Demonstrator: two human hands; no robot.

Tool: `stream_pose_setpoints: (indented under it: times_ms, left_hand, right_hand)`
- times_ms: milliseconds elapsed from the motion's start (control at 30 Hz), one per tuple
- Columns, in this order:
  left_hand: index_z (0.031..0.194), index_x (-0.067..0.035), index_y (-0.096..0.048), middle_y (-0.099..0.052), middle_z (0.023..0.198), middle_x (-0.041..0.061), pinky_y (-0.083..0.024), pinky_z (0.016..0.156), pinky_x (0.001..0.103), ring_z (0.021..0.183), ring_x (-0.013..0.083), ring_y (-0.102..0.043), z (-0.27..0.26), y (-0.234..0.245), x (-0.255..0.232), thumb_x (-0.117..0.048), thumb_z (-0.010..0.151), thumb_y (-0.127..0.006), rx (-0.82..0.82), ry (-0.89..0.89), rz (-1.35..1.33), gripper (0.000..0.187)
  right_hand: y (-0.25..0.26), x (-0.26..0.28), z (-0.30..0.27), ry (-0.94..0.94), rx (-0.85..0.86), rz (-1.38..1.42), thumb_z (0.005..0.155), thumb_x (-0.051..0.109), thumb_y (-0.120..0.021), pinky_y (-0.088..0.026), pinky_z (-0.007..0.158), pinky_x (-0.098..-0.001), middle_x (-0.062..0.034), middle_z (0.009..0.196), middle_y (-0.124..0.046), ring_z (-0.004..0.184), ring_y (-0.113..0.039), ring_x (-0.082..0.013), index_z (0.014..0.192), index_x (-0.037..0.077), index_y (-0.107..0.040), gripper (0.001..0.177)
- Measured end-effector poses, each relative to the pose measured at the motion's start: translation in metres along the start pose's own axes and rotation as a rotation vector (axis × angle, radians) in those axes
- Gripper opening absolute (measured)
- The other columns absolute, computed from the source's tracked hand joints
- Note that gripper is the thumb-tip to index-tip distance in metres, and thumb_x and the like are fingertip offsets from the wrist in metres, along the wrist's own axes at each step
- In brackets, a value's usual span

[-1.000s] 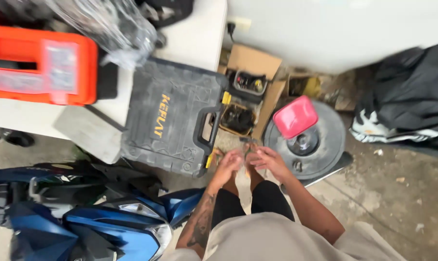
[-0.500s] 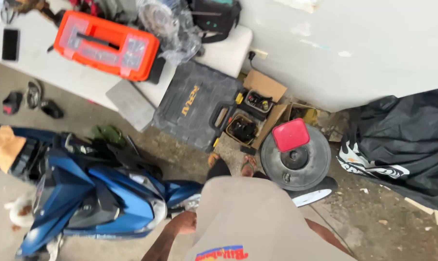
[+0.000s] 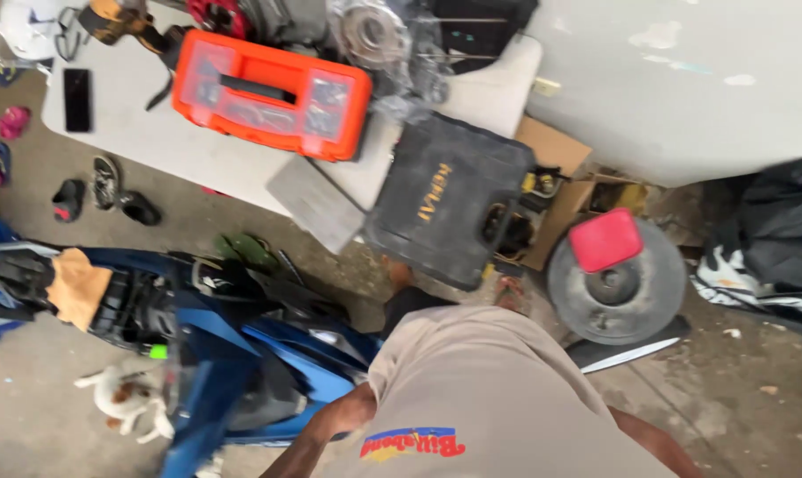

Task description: Organize tools and mechanical parts in various toolboxes.

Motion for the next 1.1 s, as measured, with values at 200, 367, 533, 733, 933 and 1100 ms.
stream_pose_setpoints:
  times_ms: [200, 367, 533, 733, 933, 1100]
  left_hand:
    - [0.105, -0.006, -0.076, -0.076, 0.091, 0.01, -0.058, 0.072, 0.041, 0.08, 0.0254, -0.073, -0.003, 0.152, -0.137, -0.038, 0.076, -0.078, 0.332, 0.491, 0.825, 0.044]
    - [0.157, -0.012, -0.042, -0.049, 0.156, 0.018, -0.043, 0.116, 0.043, 0.143, 0.0342, -0.051, 0.068, 0.258, -0.353, -0.019, 0.091, -0.077, -0.534, -0.591, 0.626, 0.075]
    - [0.157, -0.013, -0.044, -0.06, 0.147, 0.012, -0.055, 0.098, 0.034, 0.124, 0.022, -0.066, 0.122, 0.234, -0.376, -0.012, 0.093, -0.076, -0.4, -0.674, 0.406, 0.071]
    - [0.156, -0.01, -0.042, -0.063, 0.138, 0.011, -0.058, 0.085, 0.031, 0.109, 0.0165, -0.07, 0.134, 0.256, -0.332, -0.01, 0.091, -0.077, -0.442, -0.696, 0.359, 0.074]
    - [0.145, -0.005, -0.054, -0.07, 0.119, 0.01, -0.059, 0.083, 0.032, 0.1, 0.0184, -0.072, 0.104, 0.422, -0.294, -0.007, 0.095, -0.074, -0.989, -0.649, 0.46, 0.054]
    - [0.131, 0.001, -0.061, -0.071, 0.117, 0.019, -0.058, 0.09, 0.043, 0.102, 0.0329, -0.071, 0.087, 0.556, -0.317, -0.012, 0.094, -0.078, -1.314, -0.73, 0.763, 0.043]
  right_hand:
    - [0.04, -0.009, 0.149, 0.021, -0.017, -0.002, 0.059, 0.023, -0.08, -0.061, 0.074, -0.0391, -0.0068, 0.086, -0.082, 0.081, -0.076, -0.0203, 0.093, 0.009, -0.077, 0.037]
    - [0.208, 0.244, 0.133, 0.764, -0.344, 1.134, 0.088, 0.021, -0.069, -0.057, 0.088, -0.0452, -0.02, 0.15, -0.052, 0.117, -0.066, -0.0347, 0.163, 0.017, -0.017, 0.091]
    - [0.216, 0.315, 0.182, 0.851, -0.448, 1.07, 0.098, 0.019, -0.066, -0.063, 0.078, -0.0386, -0.0236, 0.136, -0.065, 0.103, -0.073, -0.03, 0.158, 0.007, -0.032, 0.07]
    - [0.183, 0.319, 0.256, 0.622, -0.397, 1.061, 0.097, 0.022, -0.066, -0.062, 0.07, -0.0356, -0.0189, 0.122, -0.071, 0.09, -0.073, -0.0251, 0.148, 0.003, -0.043, 0.059]
    - [0.194, 0.337, 0.292, 0.563, -0.438, 1.008, 0.095, 0.027, -0.07, -0.061, 0.071, -0.0342, -0.0143, 0.119, -0.071, 0.092, -0.073, -0.022, 0.143, 0.002, -0.049, 0.058]
    - [0.231, 0.366, 0.375, 0.566, -0.622, 0.903, 0.095, 0.038, -0.073, -0.059, 0.076, -0.0337, -0.0101, 0.118, -0.069, 0.101, -0.07, -0.0205, 0.142, 0.001, -0.051, 0.063]
Point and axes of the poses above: each hand's wrist, its own z-axis towards the middle knuckle, its own y-axis out of the back of the hand, x = y × z, the point moved 7 cm from there along z, towards the middle knuckle
